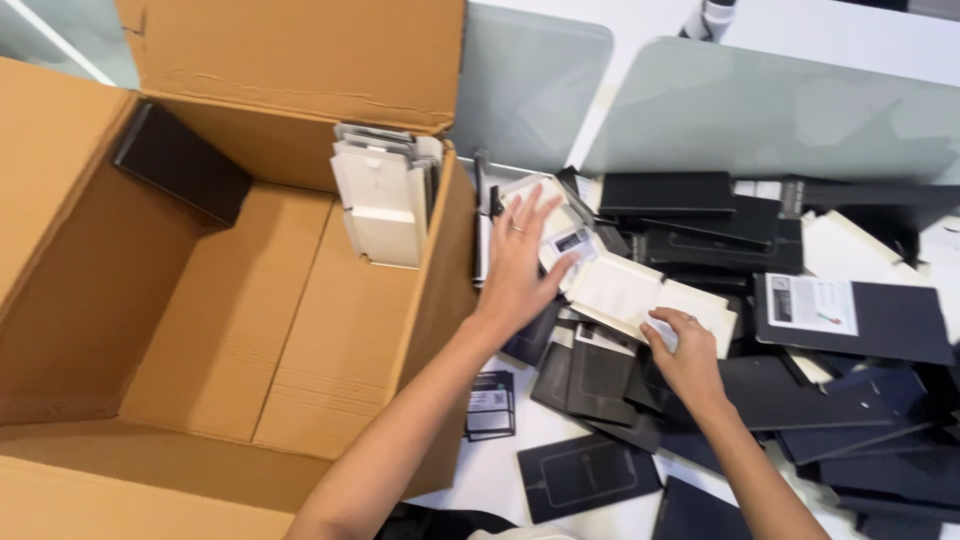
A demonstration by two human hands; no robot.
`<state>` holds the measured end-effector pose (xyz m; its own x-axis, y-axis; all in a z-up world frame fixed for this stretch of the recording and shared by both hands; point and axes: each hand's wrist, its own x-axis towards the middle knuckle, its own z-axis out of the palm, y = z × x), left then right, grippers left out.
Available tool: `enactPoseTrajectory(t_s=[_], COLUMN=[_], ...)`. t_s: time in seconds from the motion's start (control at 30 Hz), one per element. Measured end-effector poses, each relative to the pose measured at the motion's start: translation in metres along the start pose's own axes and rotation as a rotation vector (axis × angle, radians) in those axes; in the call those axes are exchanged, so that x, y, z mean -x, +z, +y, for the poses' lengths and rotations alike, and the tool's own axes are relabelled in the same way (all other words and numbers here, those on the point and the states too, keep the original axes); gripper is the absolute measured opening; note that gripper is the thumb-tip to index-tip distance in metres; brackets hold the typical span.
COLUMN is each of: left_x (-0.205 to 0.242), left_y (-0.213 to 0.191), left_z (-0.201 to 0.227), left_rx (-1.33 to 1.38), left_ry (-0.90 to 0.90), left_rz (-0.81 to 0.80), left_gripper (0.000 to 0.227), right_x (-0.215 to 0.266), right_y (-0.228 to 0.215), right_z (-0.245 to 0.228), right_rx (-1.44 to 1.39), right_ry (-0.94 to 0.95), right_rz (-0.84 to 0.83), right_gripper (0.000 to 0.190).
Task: The person picks up small white boxes from a pile on a table, opens them to reveal black rectangular items inside, and places the white boxes into a large cardboard shipping box. The person repeats this process, handling the boxes and their contents by hand.
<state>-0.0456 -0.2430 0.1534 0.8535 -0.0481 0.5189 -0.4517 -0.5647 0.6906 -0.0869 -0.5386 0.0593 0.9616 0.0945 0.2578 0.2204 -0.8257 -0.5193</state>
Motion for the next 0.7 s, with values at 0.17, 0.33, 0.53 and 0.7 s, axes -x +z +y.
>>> enactPoseTrajectory(t_s=[0.17,0.33,0.53,0.7], left_x=[0.038,0.081,0.096,0.093], left_y=[0.082,0.153,0.192,0.196], left_z=[0.014,0.009,0.008,0.013], left_rx=[-0.059,0.030,-0.005,-0.034], left_ry=[0.058,0.074,0.109,0.140], left_rz=[-0.194,-0.342,-0.452,-0.386], left_gripper=[0.053,0.024,0.010,0.010], right_x=[0.019,0.027,0.040,0.046], right_y=[-0.008,-0.021,-0.043,-0.051], right_z=[0.022,0.023,0.026,0.039], right_rx=[-0.029,0.042,0.031,0.018], right_ry=[0.085,0.029,0.003,0.006], right_rz=[-0.046,-0.099,-0.094,-0.100], right_gripper=[0.029,0.028,0.024,0.024])
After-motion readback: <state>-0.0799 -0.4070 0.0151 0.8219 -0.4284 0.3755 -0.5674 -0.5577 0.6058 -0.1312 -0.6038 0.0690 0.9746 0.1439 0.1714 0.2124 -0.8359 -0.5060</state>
